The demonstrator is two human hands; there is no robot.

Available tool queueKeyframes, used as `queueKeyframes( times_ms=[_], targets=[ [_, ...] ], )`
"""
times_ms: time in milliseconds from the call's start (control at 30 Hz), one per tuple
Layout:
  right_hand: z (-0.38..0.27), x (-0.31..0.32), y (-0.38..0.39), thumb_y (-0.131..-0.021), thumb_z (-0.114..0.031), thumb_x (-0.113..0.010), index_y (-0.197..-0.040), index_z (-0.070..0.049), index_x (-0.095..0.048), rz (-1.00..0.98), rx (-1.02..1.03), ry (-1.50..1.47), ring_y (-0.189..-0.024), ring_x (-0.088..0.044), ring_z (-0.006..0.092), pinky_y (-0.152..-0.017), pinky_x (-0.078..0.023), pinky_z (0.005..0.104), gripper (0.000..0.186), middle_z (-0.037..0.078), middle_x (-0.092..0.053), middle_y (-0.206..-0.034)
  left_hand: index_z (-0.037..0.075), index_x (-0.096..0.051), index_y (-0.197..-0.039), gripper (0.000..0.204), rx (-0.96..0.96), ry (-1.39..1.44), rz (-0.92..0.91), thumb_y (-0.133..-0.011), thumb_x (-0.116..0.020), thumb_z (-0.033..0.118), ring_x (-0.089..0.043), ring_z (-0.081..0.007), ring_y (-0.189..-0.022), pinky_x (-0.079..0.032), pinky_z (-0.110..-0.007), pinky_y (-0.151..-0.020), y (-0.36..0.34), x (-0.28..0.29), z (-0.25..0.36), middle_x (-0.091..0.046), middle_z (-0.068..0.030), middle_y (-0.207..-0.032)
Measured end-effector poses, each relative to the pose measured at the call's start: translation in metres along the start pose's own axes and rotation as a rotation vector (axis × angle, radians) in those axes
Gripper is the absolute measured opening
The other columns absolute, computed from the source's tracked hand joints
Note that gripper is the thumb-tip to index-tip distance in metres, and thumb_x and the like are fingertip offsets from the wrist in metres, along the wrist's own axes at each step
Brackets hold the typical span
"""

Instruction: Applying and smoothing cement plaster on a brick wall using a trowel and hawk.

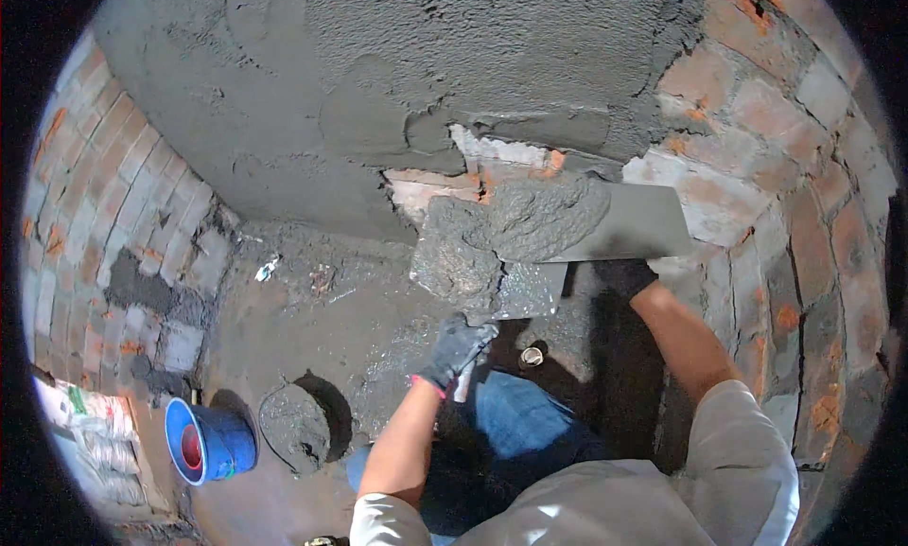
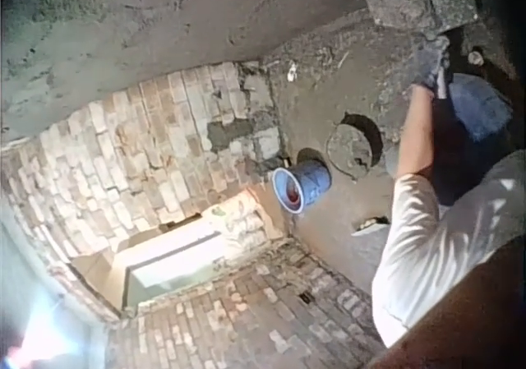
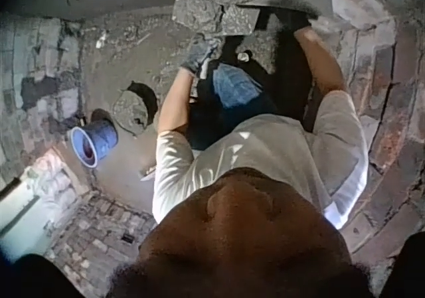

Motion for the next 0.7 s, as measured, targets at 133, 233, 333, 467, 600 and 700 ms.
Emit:
queueKeyframes(
  times_ms=[133,233,333,467,600,700],
  targets=[
    [-0.04,-0.015,-0.01,-0.082,-0.033,-0.05,-0.099,-0.007,-0.055,-0.443,-0.113,0.198,-0.095,-0.052,0.0307,-0.083,-0.041,0.044,0.031,0.014,-0.056,-0.1,0.005,-0.057,-0.076,0.012,0.157,0.011,-0.008,-0.081,-0.061,0.015,-0.054,-0.0128,-0.05,-0.043,-0.026,-0.042,-0.044,-0.022,-0.022,-0.057,-0.0044,-0.063],
    [-0.045,-0.002,-0.055,-0.076,-0.035,-0.053,-0.079,-0.005,-0.063,-0.314,-0.165,0.0,-0.076,-0.06,0.0353,-0.073,-0.046,0.0463,0.032,0.017,-0.063,-0.08,0.004,-0.061,-0.076,0.015,0.141,0.049,0.024,-0.077,-0.065,0.019,-0.052,-0.0132,-0.045,-0.042,-0.027,-0.039,-0.063,-0.013,-0.033,-0.057,-0.0042,-0.061],
    [-0.035,0.005,-0.102,-0.073,-0.029,-0.05,-0.081,0.0,-0.064,-0.508,-0.224,0.061,-0.08,-0.061,0.0356,-0.072,-0.048,0.0429,0.033,0.022,-0.063,-0.085,0.008,-0.061,-0.072,0.018,0.253,-0.042,-0.026,-0.082,-0.055,0.023,-0.055,-0.0177,-0.051,-0.043,-0.033,-0.049,-0.076,-0.034,-0.01,-0.059,-0.0068,-0.062],
    [-0.104,0.025,-0.142,-0.075,-0.031,-0.052,-0.079,0.001,-0.065,-0.645,0.362,0.47,-0.08,-0.062,0.0344,-0.075,-0.049,0.0412,0.034,0.022,-0.064,-0.083,0.006,-0.062,-0.068,0.021,0.398,0.291,0.017,-0.079,-0.064,0.023,-0.054,-0.0158,-0.046,-0.042,-0.029,-0.041,-0.078,-0.034,-0.044,-0.058,-0.0055,-0.058],
    [-0.132,0.081,-0.157,-0.077,-0.02,-0.053,-0.073,-0.015,-0.067,-0.277,0.578,0.495,-0.072,-0.063,0.026,-0.066,-0.049,0.0395,0.015,0.009,-0.064,-0.073,0.006,-0.061,-0.067,0.021,0.277,0.238,0.018,-0.079,-0.064,0.022,-0.052,-0.0155,-0.044,-0.041,-0.03,-0.041,-0.083,-0.031,-0.042,-0.057,-0.0053,-0.056],
    [-0.111,0.113,-0.158,-0.08,-0.021,-0.052,-0.076,-0.017,-0.065,-0.234,0.436,0.433,-0.073,-0.061,0.0248,-0.064,-0.048,0.0387,0.014,0.008,-0.061,-0.071,0.006,-0.063,-0.071,0.011,0.185,0.186,0.031,-0.078,-0.063,0.015,-0.052,-0.0135,-0.044,-0.041,-0.025,-0.037,-0.086,-0.028,-0.038,-0.059,-0.0044,-0.06]
  ],
)
Point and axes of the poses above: each hand's wrist, its own y-axis away from the middle knuckle, its own x-axis out of the back of the hand, z = x × y, the point moved 9 cm from there along -y, towards the middle knuckle
